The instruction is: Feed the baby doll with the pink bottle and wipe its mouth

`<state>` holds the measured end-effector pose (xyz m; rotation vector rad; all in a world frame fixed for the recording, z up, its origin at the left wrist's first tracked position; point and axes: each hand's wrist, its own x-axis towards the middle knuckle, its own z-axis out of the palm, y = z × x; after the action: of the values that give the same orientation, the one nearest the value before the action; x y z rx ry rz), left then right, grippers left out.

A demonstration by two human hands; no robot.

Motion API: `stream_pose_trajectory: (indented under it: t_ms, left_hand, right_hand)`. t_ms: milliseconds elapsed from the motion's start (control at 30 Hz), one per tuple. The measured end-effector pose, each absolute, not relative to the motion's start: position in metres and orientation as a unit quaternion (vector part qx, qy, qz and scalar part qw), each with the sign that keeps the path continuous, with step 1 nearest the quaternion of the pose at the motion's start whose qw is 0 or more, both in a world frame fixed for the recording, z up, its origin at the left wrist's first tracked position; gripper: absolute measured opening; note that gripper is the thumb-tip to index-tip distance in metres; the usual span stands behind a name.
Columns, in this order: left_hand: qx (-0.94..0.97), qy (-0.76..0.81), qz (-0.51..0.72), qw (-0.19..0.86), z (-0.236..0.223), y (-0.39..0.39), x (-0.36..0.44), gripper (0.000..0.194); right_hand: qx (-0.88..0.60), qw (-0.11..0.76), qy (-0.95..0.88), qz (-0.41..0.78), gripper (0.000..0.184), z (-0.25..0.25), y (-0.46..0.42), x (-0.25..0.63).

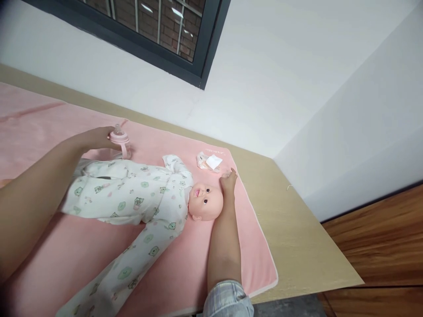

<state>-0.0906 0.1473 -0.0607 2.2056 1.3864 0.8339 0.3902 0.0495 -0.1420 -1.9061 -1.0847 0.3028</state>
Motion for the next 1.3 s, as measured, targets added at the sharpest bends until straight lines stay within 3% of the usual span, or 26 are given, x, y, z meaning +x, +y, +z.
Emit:
stream_pose_trajectory:
  t_ms: [133, 233, 367, 467, 633, 767, 967, 1300]
  left_hand:
    - [0.763, 0.549, 0.275, 0.202, -0.049, 0.134, -0.084, 0.065]
    - [0.730, 0.542, 0.334, 0.249, -0.033, 0.120, -0.070, 0.069]
    - [0.688, 0.499, 0.426, 0.310, -0.015, 0.098, -0.045, 0.081]
    - [0.715, 0.427, 0.438, 0.338, -0.006, 0.079, -0.026, 0.078]
    - [0.754, 0.361, 0.431, 0.339, -0.001, 0.056, 0.003, 0.068]
    - [0.775, 0.341, 0.424, 0.322, 0.002, 0.044, 0.018, 0.068]
    - [0.831, 0.292, 0.391, 0.269, 0.010, 0.019, 0.025, 0.064]
    - [0.845, 0.293, 0.362, 0.262, 0.019, -0.002, 0.024, 0.072]
  right_hand:
    - [-0.783, 0.438, -0.431, 0.104, 0.088, -0.145, 0.052, 0.393]
    - [-0.795, 0.447, -0.400, 0.087, 0.092, -0.147, 0.054, 0.394]
    - [-0.789, 0.476, -0.372, 0.112, 0.092, -0.147, 0.054, 0.395]
    - [-0.775, 0.513, -0.352, 0.113, 0.088, -0.140, 0.052, 0.395]
    - [-0.674, 0.644, -0.350, 0.098, 0.072, -0.092, 0.042, 0.389]
    - [-0.533, 0.701, -0.459, 0.120, 0.074, -0.032, 0.022, 0.365]
    - [-0.376, 0.620, -0.673, 0.145, 0.076, 0.024, -0.026, 0.284]
    - [-0.360, 0.496, -0.770, 0.178, 0.063, 0.022, -0.045, 0.223]
